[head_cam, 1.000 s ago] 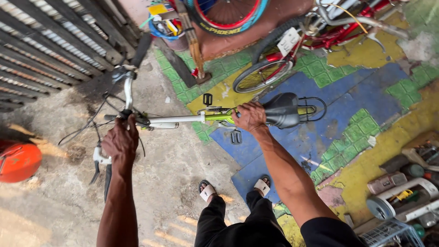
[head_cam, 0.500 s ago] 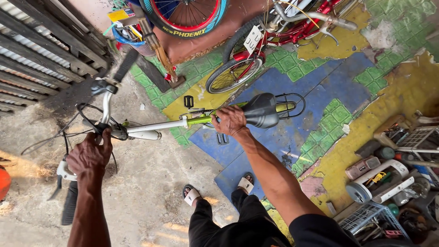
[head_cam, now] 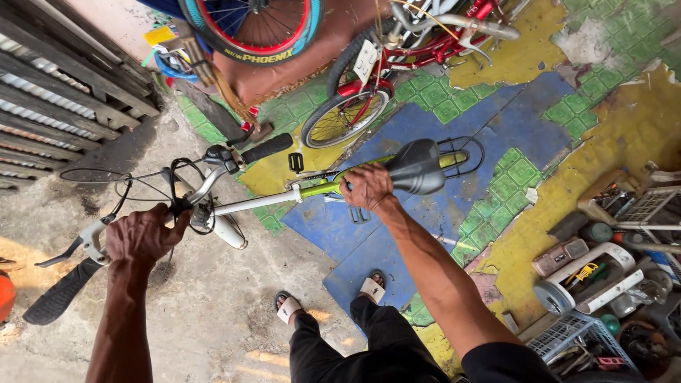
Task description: The person moves bicycles one at a time in a repair shop, gripping the handlebars and seat to reposition each bike and lean it against a sofa and other parked bikes. They walk between the shop interior and the outdoor area while rearranging the row of bicycles.
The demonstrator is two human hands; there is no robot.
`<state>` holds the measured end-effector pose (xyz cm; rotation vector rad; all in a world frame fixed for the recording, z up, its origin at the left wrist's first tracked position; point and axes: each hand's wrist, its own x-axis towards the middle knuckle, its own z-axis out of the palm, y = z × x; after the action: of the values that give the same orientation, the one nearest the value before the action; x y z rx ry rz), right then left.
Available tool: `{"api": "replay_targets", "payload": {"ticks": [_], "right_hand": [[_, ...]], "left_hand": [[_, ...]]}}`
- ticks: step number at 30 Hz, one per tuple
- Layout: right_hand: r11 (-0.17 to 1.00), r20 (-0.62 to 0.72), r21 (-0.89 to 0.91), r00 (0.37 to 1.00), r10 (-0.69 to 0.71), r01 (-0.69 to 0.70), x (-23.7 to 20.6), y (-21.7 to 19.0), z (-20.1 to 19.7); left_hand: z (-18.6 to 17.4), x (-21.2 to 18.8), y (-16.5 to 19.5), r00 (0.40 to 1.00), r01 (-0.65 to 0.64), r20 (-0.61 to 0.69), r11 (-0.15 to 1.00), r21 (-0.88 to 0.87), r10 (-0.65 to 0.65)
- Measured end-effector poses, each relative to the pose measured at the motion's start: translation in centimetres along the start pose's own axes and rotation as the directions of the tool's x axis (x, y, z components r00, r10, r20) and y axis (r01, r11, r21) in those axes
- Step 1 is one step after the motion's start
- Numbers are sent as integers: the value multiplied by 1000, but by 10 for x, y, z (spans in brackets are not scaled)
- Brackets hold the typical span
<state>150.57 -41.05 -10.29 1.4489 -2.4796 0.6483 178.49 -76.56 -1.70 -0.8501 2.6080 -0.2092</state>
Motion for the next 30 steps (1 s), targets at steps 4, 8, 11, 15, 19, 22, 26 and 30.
{"api": "replay_targets", "payload": {"ticks": [4, 8, 11, 15, 19, 22, 26, 30], "right_hand": [[1000, 45, -19, 999, 24, -23, -13, 37, -19], [1000, 53, -4, 998, 20, -20, -27, 67, -37], [999, 126, 32, 992, 32, -36, -41, 84, -48], [998, 183, -24, 982, 54, -51, -59, 103, -56], [998, 186, -60, 982, 33, -22, -81, 118, -63], [995, 95, -56, 992, -82, 88, -96, 128, -66], [983, 73, -59, 983, -170, 175, -114, 137, -70], [975, 46, -2, 974, -221, 221, -136, 148, -76]], "left_hand": [[-2, -11, 40, 999, -44, 8, 999, 25, 43], [4, -21, 71, 996, -94, 5, 995, 34, 93], [11, -31, 90, 990, -141, 7, 988, 64, 140], [20, -55, 114, 987, -159, 33, 986, 43, 158], [21, -82, 140, 978, -189, 102, 977, 98, 179], [20, -103, 162, 985, -139, 100, 989, -47, 143], [16, -135, 190, 994, -105, -37, 982, -154, 100], [12, -161, 208, 992, -85, -106, 982, -167, 67]]}}
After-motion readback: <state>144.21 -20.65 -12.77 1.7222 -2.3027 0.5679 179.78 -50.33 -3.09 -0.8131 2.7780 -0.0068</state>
